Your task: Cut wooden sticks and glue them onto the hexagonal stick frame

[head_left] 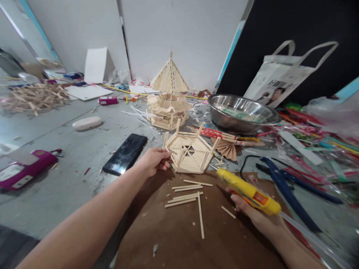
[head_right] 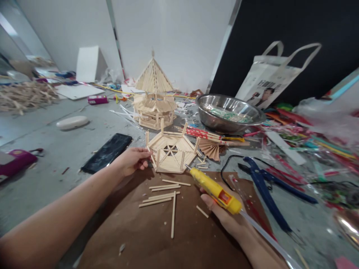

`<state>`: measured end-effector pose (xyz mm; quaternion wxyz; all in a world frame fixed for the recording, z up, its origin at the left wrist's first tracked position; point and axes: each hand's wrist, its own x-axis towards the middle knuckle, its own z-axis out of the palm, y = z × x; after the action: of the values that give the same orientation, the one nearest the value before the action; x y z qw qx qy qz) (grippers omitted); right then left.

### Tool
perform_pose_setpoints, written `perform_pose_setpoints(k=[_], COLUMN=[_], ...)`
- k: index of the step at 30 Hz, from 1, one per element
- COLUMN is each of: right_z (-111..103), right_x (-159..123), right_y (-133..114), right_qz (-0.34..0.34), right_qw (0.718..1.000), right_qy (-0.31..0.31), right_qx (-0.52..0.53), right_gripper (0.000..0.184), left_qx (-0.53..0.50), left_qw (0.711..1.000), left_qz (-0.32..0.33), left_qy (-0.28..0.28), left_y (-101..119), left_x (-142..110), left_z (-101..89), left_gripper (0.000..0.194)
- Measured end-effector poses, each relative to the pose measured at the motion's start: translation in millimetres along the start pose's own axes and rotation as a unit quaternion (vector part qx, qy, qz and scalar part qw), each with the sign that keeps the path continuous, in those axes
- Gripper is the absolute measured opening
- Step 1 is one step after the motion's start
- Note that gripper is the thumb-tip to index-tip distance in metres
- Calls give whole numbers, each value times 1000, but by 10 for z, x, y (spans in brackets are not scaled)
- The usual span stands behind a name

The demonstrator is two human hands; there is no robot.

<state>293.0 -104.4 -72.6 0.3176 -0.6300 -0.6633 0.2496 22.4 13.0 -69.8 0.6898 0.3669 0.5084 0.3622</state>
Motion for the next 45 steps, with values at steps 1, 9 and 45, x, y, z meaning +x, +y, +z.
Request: perform_pose_setpoints(k=[1, 9, 45], right_z=[0, -9, 9], right_x=[0, 13, -18], right_y=[-2, -68, -89], right_qz=[-2, 0, 48], right_qw=[1000, 1000, 999], right_qy=[1, 4, 1], right_qx=[0, 2, 21], right_gripper=[22, 21, 25], left_qx=[-2, -17, 599], left_qw=[1000, 1000, 783], left_qz=[0, 4, 111], left_qy=[2, -2, -131], left_y=[3, 8, 151], left_x=[8, 58, -363], left_z=[-7, -23, -100], left_gripper=[5, 7, 14])
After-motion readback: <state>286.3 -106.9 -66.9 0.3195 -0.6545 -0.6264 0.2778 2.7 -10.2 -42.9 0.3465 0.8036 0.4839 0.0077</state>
